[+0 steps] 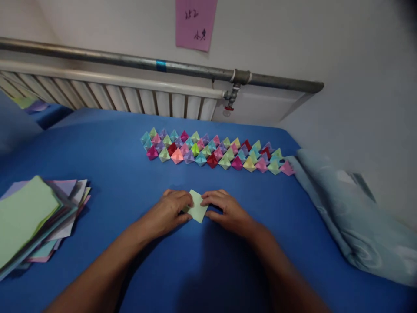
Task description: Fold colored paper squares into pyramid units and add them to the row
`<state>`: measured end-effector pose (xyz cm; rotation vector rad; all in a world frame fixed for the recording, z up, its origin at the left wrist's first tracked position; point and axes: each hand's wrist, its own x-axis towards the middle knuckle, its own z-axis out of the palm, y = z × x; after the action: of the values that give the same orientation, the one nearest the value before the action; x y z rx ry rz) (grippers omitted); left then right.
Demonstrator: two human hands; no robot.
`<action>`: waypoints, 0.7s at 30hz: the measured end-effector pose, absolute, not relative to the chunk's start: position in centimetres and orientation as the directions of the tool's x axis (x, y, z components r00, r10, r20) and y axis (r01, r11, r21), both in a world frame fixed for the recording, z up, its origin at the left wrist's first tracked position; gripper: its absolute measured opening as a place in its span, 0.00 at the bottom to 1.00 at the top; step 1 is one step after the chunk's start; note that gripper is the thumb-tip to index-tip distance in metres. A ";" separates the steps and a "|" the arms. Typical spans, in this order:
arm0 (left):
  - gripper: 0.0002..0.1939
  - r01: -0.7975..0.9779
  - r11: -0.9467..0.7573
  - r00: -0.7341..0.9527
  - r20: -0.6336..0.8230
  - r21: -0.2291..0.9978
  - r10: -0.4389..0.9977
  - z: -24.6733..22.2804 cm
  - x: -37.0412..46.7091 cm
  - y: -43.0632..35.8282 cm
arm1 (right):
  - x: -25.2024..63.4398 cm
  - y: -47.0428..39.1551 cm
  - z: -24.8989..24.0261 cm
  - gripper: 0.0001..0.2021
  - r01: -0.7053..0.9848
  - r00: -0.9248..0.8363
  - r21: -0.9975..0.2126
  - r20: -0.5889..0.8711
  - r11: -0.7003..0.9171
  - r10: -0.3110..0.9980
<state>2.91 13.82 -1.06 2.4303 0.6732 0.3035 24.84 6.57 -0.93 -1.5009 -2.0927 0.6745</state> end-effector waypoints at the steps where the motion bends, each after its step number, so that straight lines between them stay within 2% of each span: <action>1: 0.08 0.391 -0.691 0.844 0.062 0.607 0.532 -1.1 2.9 13.9 | 24.9 6.6 -1.0 0.10 0.716 -0.291 -0.635 0.105 0.289 0.951; 8: 0.07 0.366 -0.645 0.860 0.020 0.671 0.509 -1.0 2.7 14.7 | 25.1 6.9 -1.3 0.07 0.706 -0.308 -0.636 0.118 0.310 0.944; 17: 0.06 0.313 -0.565 0.852 0.038 0.764 0.522 -1.0 2.7 15.4 | 25.2 6.9 -1.1 0.06 0.682 -0.318 -0.656 0.131 0.323 0.939; 21: 0.07 0.310 -0.569 0.841 0.060 0.761 0.538 -0.9 2.6 15.3 | 25.1 6.8 -1.1 0.08 0.668 -0.287 -0.676 0.150 0.310 0.946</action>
<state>2.63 15.34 -0.92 2.2155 0.6155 0.3655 25.07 6.83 -1.13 -1.4254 -2.0470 0.6804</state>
